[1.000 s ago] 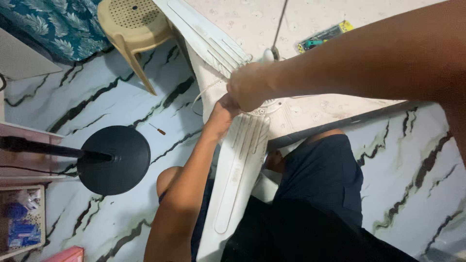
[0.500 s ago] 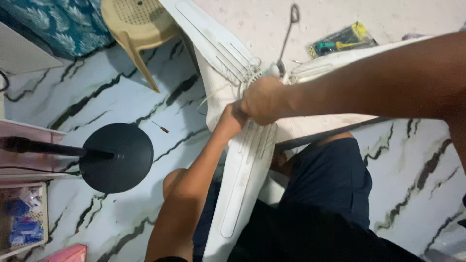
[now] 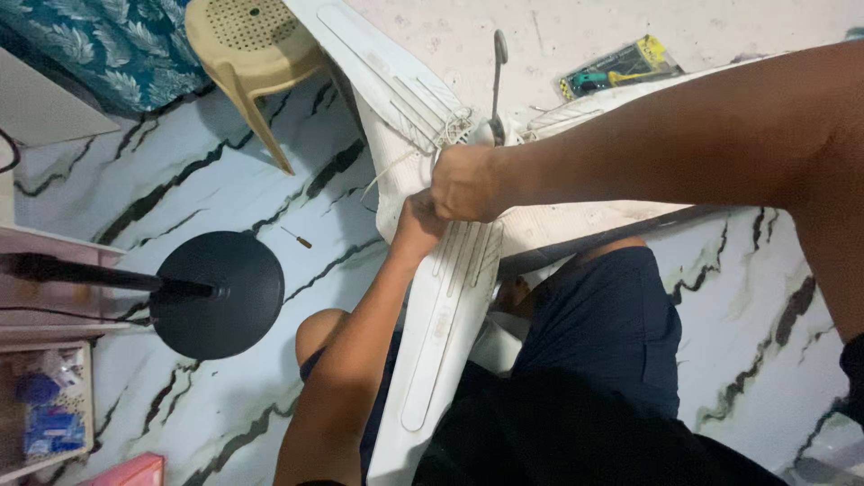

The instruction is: The person uses a screwdriver to tighten screws on the central hub of a white electric fan. They repeatedly adjust the fan's position and switch between screwdrivers to secure the components.

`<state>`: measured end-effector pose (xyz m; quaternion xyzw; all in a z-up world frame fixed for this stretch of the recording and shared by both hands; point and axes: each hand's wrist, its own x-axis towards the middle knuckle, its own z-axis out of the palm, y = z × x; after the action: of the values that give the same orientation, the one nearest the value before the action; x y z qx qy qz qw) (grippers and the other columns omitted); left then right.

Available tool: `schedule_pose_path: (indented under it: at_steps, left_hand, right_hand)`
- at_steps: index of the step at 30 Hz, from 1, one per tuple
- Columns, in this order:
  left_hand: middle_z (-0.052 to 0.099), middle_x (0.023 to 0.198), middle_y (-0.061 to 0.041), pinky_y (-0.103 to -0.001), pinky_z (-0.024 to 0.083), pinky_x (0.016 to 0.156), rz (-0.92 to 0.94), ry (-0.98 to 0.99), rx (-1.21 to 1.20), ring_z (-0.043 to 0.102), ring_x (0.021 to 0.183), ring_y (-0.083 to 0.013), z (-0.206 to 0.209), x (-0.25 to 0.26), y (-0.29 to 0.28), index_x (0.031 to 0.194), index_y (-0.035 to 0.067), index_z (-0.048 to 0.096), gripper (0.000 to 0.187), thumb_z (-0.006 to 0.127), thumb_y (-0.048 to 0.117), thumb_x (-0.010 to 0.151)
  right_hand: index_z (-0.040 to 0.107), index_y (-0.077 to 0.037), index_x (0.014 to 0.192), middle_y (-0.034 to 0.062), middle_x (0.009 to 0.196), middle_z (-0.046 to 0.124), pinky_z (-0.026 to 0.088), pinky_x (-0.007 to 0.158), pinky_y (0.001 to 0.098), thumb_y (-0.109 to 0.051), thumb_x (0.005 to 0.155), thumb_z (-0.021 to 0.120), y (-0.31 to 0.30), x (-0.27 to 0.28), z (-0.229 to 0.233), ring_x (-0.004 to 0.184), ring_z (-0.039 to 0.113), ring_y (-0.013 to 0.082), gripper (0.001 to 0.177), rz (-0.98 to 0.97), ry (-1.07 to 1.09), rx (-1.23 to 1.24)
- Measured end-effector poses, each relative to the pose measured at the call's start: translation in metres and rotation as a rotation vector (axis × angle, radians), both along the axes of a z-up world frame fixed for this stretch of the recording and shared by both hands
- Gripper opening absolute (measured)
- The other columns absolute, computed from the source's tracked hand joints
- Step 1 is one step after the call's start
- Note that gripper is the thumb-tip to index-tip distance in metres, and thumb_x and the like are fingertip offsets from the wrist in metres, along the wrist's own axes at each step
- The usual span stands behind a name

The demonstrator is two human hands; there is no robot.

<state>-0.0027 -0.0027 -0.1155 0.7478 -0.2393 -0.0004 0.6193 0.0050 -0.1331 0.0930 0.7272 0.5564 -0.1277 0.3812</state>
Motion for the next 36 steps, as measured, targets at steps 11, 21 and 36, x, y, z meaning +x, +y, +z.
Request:
schedule_pose_path:
  at_steps: [11,21,36]
  left_hand:
    - [0.077,0.099,-0.018,-0.040,0.055,0.079,0.141,-0.379,0.464,0.072,0.091,-0.0321,-0.011,0.026,-0.006,0.103,0.003,0.074,0.019,0.064,0.003,0.087]
    - [0.072,0.094,-0.009,-0.031,0.051,0.079,0.066,0.161,-0.103,0.062,0.089,-0.0154,0.006,0.010,-0.009,0.093,-0.003,0.070,0.005,0.067,-0.004,0.097]
    - [0.072,0.118,-0.009,-0.027,0.054,0.094,0.152,0.229,-0.244,0.069,0.106,-0.0140,0.060,-0.005,-0.016,0.128,-0.001,0.065,0.033,0.061,-0.003,0.095]
  right_hand:
    - [0.076,-0.011,0.077,0.0088,0.081,0.076,0.060,0.063,0.0413,-0.021,0.085,0.069,-0.004,0.000,0.023,0.077,0.074,0.0259,0.015,-0.050,0.009,0.206]
    - [0.075,-0.004,0.096,0.0166,0.101,0.068,0.055,0.081,0.0467,-0.017,0.084,0.075,-0.033,-0.051,0.031,0.097,0.067,0.0348,0.017,-0.649,0.133,1.227]
    - [0.053,-0.005,0.108,0.0238,0.085,0.069,0.051,0.070,0.0557,-0.022,0.105,0.060,-0.072,-0.068,-0.033,0.080,0.067,0.0459,0.019,-0.952,-0.011,1.634]
